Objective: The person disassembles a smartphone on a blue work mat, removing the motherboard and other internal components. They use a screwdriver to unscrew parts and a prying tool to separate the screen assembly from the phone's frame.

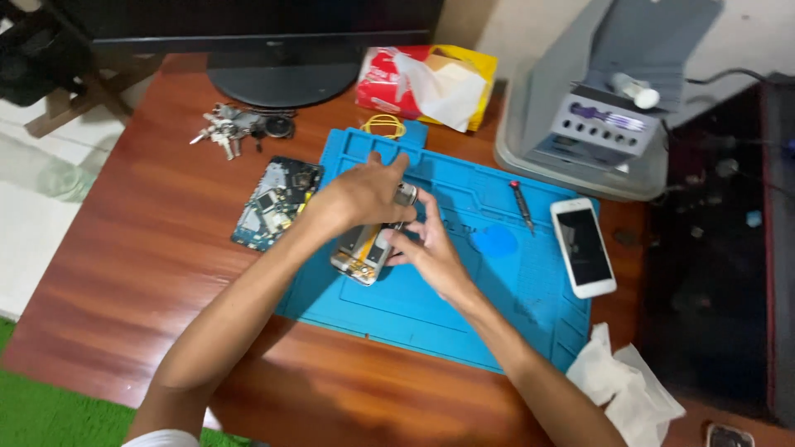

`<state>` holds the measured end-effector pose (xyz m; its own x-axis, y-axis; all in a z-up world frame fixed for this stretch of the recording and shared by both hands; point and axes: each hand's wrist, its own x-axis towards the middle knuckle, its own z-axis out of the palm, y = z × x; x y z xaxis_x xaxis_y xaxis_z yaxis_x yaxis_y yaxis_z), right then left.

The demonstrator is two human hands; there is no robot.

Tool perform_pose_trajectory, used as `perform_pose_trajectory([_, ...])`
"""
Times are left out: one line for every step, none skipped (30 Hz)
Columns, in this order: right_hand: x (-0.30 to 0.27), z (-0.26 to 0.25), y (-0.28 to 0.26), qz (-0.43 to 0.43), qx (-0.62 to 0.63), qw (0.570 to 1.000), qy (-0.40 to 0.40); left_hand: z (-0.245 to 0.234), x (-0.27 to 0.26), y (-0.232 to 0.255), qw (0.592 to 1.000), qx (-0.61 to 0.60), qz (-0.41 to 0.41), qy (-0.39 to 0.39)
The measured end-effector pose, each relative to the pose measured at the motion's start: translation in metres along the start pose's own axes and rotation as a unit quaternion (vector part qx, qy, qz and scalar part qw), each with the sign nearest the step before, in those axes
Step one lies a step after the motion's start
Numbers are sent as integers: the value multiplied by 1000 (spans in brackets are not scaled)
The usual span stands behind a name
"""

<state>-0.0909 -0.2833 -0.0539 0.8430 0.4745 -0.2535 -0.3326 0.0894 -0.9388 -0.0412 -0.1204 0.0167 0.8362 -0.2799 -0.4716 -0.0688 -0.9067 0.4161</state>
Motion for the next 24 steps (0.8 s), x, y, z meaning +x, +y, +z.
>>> perform_pose_trajectory([0, -12, 2, -2, 2, 1000, 6, 0, -3, 9, 1000, 4, 5, -2])
perform_pose_trajectory([0, -24, 4, -1, -11, 1000, 5, 0, -5, 18, 999, -30, 10, 18])
perform_pose_trajectory([0, -36, 6, 0, -25, 1000, 4, 0, -7, 27, 997, -63, 14, 37])
perform_pose_trajectory([-2, -47, 5, -1, -22, 1000, 12, 1, -10, 33, 997, -60, 20, 33])
perform_pose_trajectory([-5, -57, 5, 4, -34, 999, 6, 1, -13, 39, 995, -83, 31, 49])
perform_pose_trajectory([-5, -68, 4, 7, -45, 999, -2, 0, -15, 44, 991, -104, 41, 67])
perform_pose_trajectory([-9, -75, -1, 5, -42, 999, 4, 0, -15, 46, 992, -100, 46, 63])
perform_pose_trajectory([-10, -81, -6, 14, -51, 999, -3, -1, -16, 48, 988, -120, 72, 66])
perform_pose_trajectory([-12, -87, -11, 23, -60, 998, -11, -3, -17, 50, 983, -141, 98, 68])
perform_pose_trajectory([-15, -92, -19, 20, -59, 998, -8, 3, -7, 44, 983, -138, 101, 67])
perform_pose_trajectory([-17, -97, -26, 26, -79, 996, -18, 10, 3, 38, 976, -161, 125, 77])
perform_pose_trajectory([-21, -101, -31, 34, -98, 994, -29, 17, 13, 32, 968, -185, 147, 86])
perform_pose_trajectory([-23, -103, -39, 33, -95, 995, -27, 19, 14, 33, 968, -183, 148, 84])
perform_pose_trajectory([-27, -105, -47, 48, -113, 992, -30, 23, 16, 35, 962, -213, 157, 74])
perform_pose_trajectory([-30, -107, -54, 62, -131, 989, -33, 27, 17, 36, 954, -242, 165, 63])
perform_pose_trajectory([-32, -109, -57, 64, -131, 989, -32, 31, 21, 35, 954, -243, 165, 61])
perform_pose_trajectory([-34, -110, -60, 72, -140, 987, -27, 36, 25, 34, 947, -260, 178, 60])
perform_pose_trajectory([-37, -111, -63, 79, -148, 986, -23, 40, 29, 33, 940, -276, 191, 58])
perform_pose_trajectory([-39, -113, -66, 82, -147, 986, -21, 42, 30, 32, 940, -277, 191, 56])
perform_pose_trajectory([-40, -114, -69, 83, -174, 981, -22, 44, 31, 32, 934, -293, 197, 54])
perform_pose_trajectory([-41, -115, -72, 84, -201, 976, -22, 45, 32, 31, 928, -310, 202, 52])
perform_pose_trajectory([-41, -117, -71, 84, -202, 976, -22, 47, 35, 29, 927, -310, 203, 52])
perform_pose_trajectory([-41, -119, -70, 77, -232, 969, -12, 49, 38, 26, 924, -320, 204, 51])
perform_pose_trajectory([-40, -120, -68, 71, -262, 962, -4, 51, 40, 24, 920, -330, 204, 50])
